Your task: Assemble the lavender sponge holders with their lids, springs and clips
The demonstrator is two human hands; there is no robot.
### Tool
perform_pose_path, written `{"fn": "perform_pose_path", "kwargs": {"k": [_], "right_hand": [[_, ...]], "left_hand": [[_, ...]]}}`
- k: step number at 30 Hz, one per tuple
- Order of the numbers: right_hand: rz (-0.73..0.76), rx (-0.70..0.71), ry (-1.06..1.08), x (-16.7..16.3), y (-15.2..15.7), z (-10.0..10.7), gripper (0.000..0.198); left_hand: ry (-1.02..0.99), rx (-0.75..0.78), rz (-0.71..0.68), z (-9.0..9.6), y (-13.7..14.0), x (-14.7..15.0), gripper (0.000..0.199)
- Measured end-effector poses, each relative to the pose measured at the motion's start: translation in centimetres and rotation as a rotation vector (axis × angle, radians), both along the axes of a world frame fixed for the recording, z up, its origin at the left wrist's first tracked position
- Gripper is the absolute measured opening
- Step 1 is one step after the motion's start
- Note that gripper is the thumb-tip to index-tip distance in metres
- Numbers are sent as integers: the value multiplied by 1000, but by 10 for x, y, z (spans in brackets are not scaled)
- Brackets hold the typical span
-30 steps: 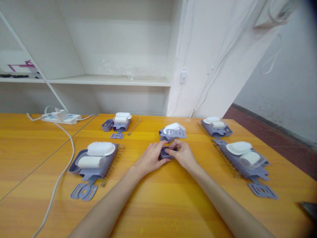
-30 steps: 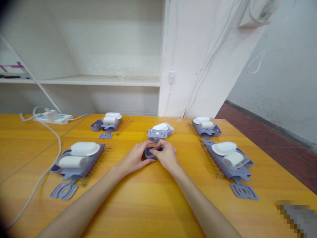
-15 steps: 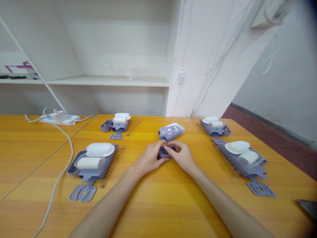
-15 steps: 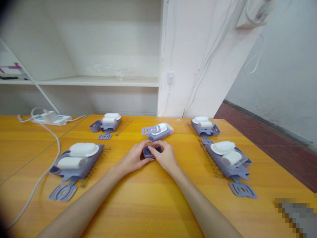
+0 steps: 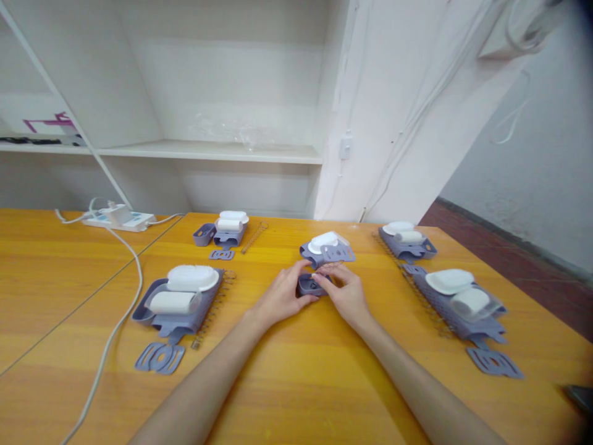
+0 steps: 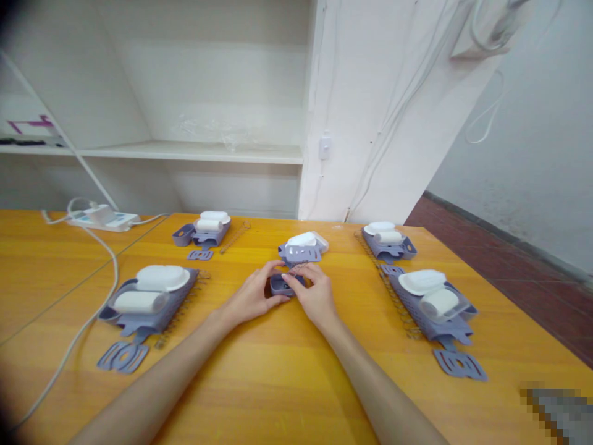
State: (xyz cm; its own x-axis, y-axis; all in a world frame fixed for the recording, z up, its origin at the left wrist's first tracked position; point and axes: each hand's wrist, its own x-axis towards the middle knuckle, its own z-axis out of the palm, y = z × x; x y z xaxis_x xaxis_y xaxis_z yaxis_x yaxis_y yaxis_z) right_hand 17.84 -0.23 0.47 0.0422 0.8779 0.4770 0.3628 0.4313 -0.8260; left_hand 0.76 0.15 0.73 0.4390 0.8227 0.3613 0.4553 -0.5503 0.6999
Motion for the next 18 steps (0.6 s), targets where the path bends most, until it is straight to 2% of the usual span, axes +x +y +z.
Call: {"fn": "perform_pose_path", "kwargs": {"k": [5, 14, 18], "right_hand": [[19, -114, 46, -6, 0, -1, 15], [84, -205, 71, -9, 3, -2, 14], [50, -204, 73, -9, 2, -2, 19]], "left_hand": [[-12, 9, -23, 2, 0, 1, 59], [-23, -12, -11, 2, -1, 1, 62], [-108, -77, 1, 2, 0, 2, 66]]}}
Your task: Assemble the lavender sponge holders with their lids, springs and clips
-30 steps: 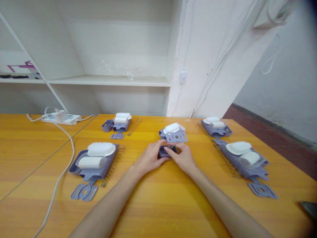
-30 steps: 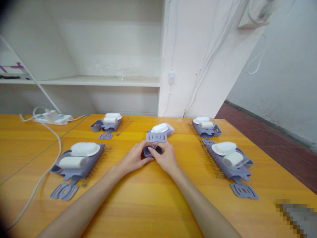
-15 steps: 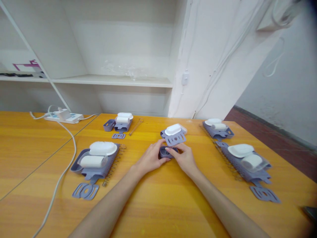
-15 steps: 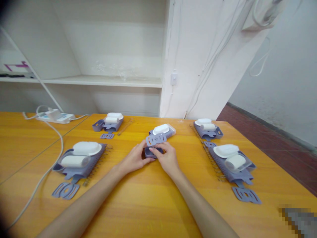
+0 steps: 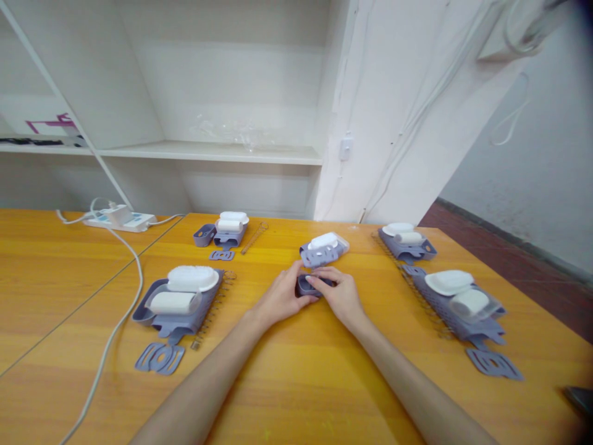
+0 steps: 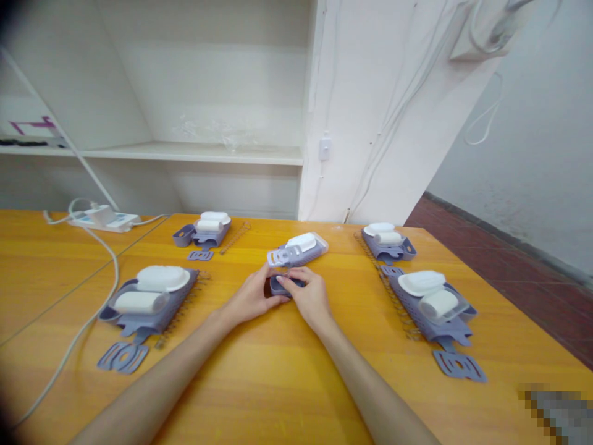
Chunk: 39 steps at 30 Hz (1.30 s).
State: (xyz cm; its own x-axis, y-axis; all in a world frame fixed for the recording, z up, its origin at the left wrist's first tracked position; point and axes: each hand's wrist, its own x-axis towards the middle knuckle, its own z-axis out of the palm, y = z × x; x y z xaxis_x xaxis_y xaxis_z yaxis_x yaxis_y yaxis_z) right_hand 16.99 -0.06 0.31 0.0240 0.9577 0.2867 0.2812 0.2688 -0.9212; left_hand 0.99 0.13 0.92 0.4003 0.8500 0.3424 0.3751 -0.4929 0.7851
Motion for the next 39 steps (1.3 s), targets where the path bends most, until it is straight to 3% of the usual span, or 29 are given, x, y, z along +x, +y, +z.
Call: {"fn": "perform_pose_path", "kwargs": {"k": [3, 7, 11, 15, 24, 29, 39], "right_hand": [[-29, 13, 55, 0, -3, 2, 24], [13, 30, 126, -3, -9, 4, 29], [81, 128, 1, -3, -14, 6, 36], [72, 238, -135, 0, -15, 6, 23], [-201, 321, -371, 22, 1, -2, 25], [-136, 229, -686, 33, 10, -13, 56], [-99, 245, -1001, 18, -6, -3, 51]], "left_hand": [[-149, -139, -9, 1, 3, 0, 73], [-502, -405, -22, 3, 12, -6, 72], [-856, -551, 49, 4, 22, -13, 52], [-1075, -644, 109, 4, 26, -19, 35], [-1192, -850, 183, 4, 29, -27, 35], [-1130, -877, 101, 4, 25, -22, 42], [-1107, -913, 42, 6, 22, -21, 37]]}}
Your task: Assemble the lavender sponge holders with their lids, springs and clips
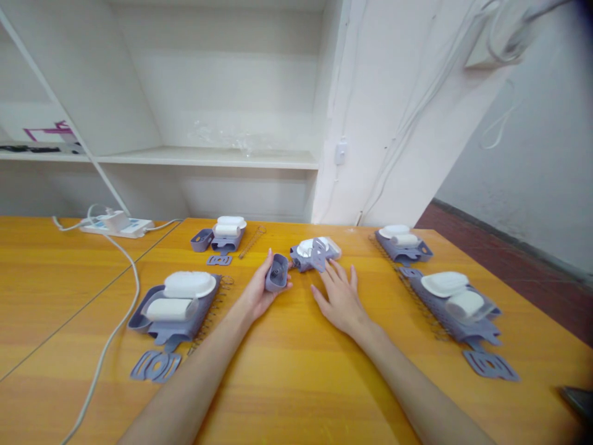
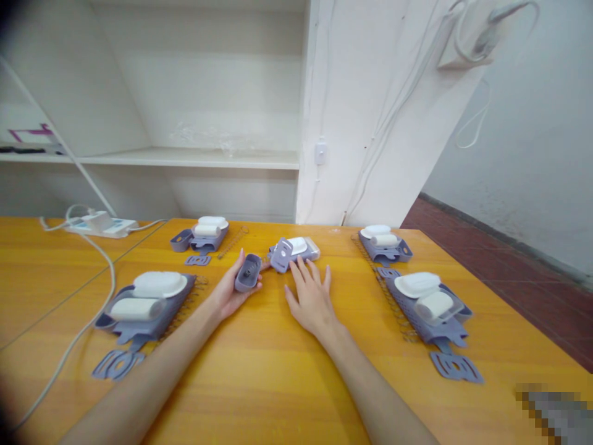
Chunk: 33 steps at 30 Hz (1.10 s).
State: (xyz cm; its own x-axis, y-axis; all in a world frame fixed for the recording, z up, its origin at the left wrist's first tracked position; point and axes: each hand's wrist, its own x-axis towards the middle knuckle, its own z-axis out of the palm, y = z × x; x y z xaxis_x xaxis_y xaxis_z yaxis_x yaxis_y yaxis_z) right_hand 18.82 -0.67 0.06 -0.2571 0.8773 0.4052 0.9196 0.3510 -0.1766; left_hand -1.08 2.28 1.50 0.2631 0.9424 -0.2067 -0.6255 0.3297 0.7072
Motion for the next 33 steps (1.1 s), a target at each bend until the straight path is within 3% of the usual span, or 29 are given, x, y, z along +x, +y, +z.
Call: {"fn": "perform_pose_path", "kwargs": {"k": [6, 9, 15, 20, 24, 28, 33], "right_hand": [[156, -53, 8, -2, -6, 3, 56], [218, -34, 54, -2, -5, 2, 46], [36, 142, 287, 7, 2, 2, 22], [-40, 209, 419, 11, 9, -2, 39], [12, 79, 336, 9, 12, -10, 60], [28, -40, 197, 7, 10, -10, 60], [-48, 35, 127, 2, 5, 2, 53]], "left_hand": [[-2, 54, -65, 1, -3, -1, 44], [30, 70, -61, 1, -3, -1, 47], [41, 40, -77, 0, -1, 0, 40], [4, 22, -82, 1, 0, 0, 36], [-4, 20, -84, 2, -2, -2, 38], [10, 27, -83, 1, -4, -3, 46], [8, 26, -81, -1, -1, -2, 45]]}}
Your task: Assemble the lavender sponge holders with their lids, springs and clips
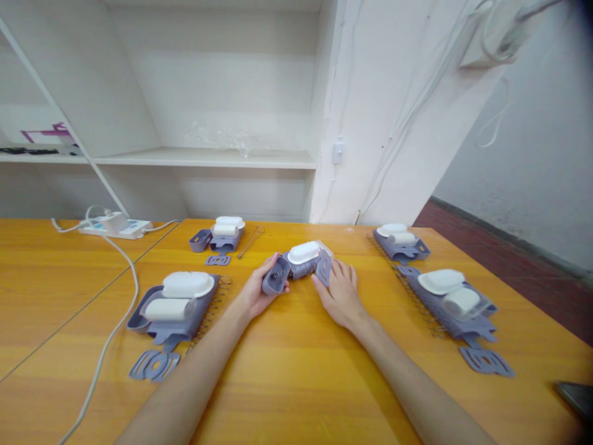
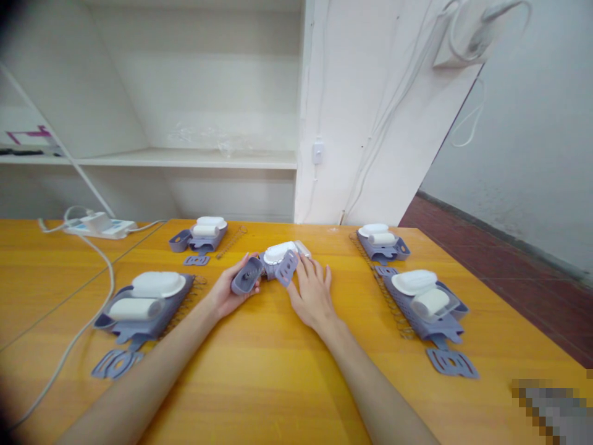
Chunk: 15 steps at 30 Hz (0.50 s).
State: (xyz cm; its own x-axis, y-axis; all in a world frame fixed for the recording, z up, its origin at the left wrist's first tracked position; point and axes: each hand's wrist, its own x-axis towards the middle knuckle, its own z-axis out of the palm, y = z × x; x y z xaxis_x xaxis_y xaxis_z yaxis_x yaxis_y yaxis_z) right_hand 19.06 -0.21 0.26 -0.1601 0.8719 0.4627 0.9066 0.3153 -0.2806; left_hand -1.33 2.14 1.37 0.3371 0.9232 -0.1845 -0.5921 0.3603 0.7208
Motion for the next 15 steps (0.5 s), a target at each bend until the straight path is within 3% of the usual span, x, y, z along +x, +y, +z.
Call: {"fn": "perform_pose_path", "kwargs": {"k": [5, 10, 12, 15], "right_hand": [[-67, 82, 51, 2, -4, 6, 45], [-132, 185, 305, 13, 5, -3, 45], [-90, 152, 393, 17, 10, -8, 52], [23, -13, 419, 19, 15, -11, 60]], "left_hand": [[-10, 8, -42, 1, 1, -2, 43], [4, 19, -91, 4, -2, -2, 42], [2, 21, -94, 5, -4, -1, 39], [-4, 25, -74, 5, -4, 1, 36]]}}
